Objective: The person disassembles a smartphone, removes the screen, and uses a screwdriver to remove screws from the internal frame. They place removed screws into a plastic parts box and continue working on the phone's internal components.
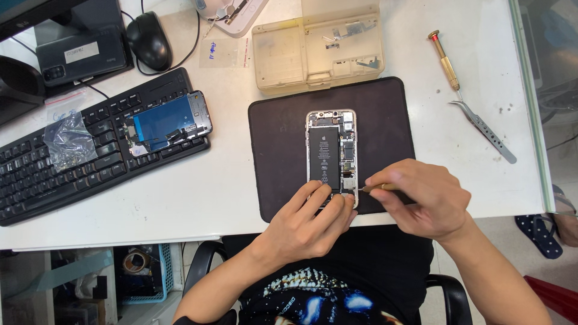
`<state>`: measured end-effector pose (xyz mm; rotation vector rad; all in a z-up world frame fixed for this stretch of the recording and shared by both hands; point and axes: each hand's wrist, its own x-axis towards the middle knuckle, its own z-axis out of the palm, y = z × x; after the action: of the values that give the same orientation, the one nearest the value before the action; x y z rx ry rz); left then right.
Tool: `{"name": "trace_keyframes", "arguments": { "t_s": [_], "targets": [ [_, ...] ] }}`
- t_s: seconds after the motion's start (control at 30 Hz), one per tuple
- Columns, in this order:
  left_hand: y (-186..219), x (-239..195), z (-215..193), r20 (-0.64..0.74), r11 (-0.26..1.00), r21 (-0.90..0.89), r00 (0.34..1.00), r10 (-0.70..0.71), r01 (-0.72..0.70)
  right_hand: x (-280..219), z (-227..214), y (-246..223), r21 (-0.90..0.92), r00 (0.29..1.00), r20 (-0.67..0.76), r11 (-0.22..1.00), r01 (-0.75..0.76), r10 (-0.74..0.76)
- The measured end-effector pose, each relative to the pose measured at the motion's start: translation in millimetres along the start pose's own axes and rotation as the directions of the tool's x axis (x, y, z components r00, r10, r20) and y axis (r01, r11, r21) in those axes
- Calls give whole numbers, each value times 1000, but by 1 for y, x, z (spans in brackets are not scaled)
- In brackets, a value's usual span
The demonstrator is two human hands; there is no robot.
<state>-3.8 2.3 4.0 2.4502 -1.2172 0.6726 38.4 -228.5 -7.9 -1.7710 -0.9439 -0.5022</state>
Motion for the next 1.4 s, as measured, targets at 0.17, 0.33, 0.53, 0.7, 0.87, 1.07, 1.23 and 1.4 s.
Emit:
{"name": "trace_keyframes", "arguments": {
  "t_s": [0.17,0.33,0.53,0.7,0.87,1.07,1.23,1.4],
  "targets": [
    [1,1,0,7,1000,4,1000,-4,4,-7,-1,2,-66,1000,-7,998,-24,24],
    [0,-1,1,23,999,33,1000,12,-13,-8,1,3,-95,1000,5,995,-15,16],
    [0,0,1,24,998,52,1000,17,-18,-8,1,4,-133,999,-21,991,-29,26],
    [0,0,1,18,999,40,1000,8,-9,-15,0,3,-156,996,-51,985,-78,70],
    [0,1,0,11,1000,23,1000,9,-9,-19,-2,7,-137,985,-120,980,-142,126],
    [-1,3,0,8,997,-23,998,-67,67,-19,-4,8,-84,969,-165,976,-201,185],
    [-1,3,3,47,991,-43,991,-127,129,-19,-4,7,-70,964,-169,973,-221,207],
    [-2,5,3,73,985,-65,985,-155,160,-18,-3,9,-92,965,-170,971,-219,201]
  ]
}}
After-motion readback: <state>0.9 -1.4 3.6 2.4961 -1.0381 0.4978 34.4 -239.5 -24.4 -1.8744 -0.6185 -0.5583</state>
